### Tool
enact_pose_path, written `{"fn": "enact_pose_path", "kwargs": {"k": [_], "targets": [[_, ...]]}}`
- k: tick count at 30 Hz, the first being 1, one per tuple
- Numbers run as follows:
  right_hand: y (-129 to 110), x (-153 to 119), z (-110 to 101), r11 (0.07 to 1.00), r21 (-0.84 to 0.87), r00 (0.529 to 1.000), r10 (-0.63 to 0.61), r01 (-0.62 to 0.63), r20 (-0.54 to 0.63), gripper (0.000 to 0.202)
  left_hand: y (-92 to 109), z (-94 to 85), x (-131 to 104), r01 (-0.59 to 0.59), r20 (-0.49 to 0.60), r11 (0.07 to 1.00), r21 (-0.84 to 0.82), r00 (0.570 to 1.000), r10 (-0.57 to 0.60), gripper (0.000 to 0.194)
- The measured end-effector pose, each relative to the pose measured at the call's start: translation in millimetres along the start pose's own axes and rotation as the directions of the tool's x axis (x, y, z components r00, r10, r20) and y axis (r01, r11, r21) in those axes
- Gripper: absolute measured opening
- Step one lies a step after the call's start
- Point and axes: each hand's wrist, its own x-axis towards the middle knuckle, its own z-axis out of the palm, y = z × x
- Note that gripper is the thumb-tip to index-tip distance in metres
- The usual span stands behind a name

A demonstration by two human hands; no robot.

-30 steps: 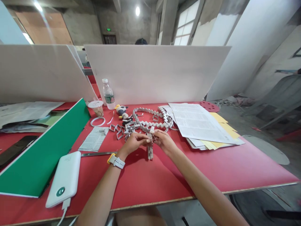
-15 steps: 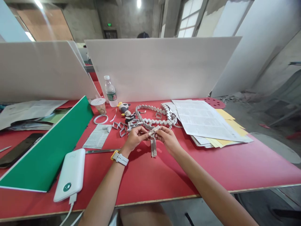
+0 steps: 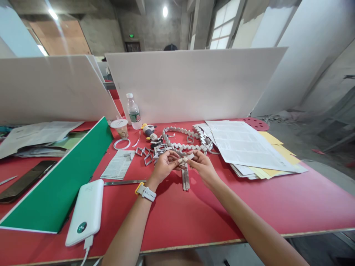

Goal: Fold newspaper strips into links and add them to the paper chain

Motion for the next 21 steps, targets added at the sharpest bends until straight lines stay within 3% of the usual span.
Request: {"fn": "enact_pose_path", "kwargs": {"k": [8,15,21], "targets": [[1.0,-0.9,1.0,1.000,0.022,0.998,-0.020,0.022,-0.051,0.037,-2.8,4.4,-0.1,0.095,0.004,0.991,0.092,0.995,-0.095,0.042],[6.9,3.0,-1.9,0.974,0.168,0.988,0.153,-0.149,-0.014,0.043,-2.1,7.0,-1.8,0.158,0.026,0.987,0.023,0.987,-0.158,0.045],[2.4,-1.7,1.3,0.999,-0.032,0.998,-0.032,0.030,-0.058,0.035,-2.8,9.2,-1.7,0.198,-0.003,0.979,0.041,0.980,-0.198,0.045]]}}
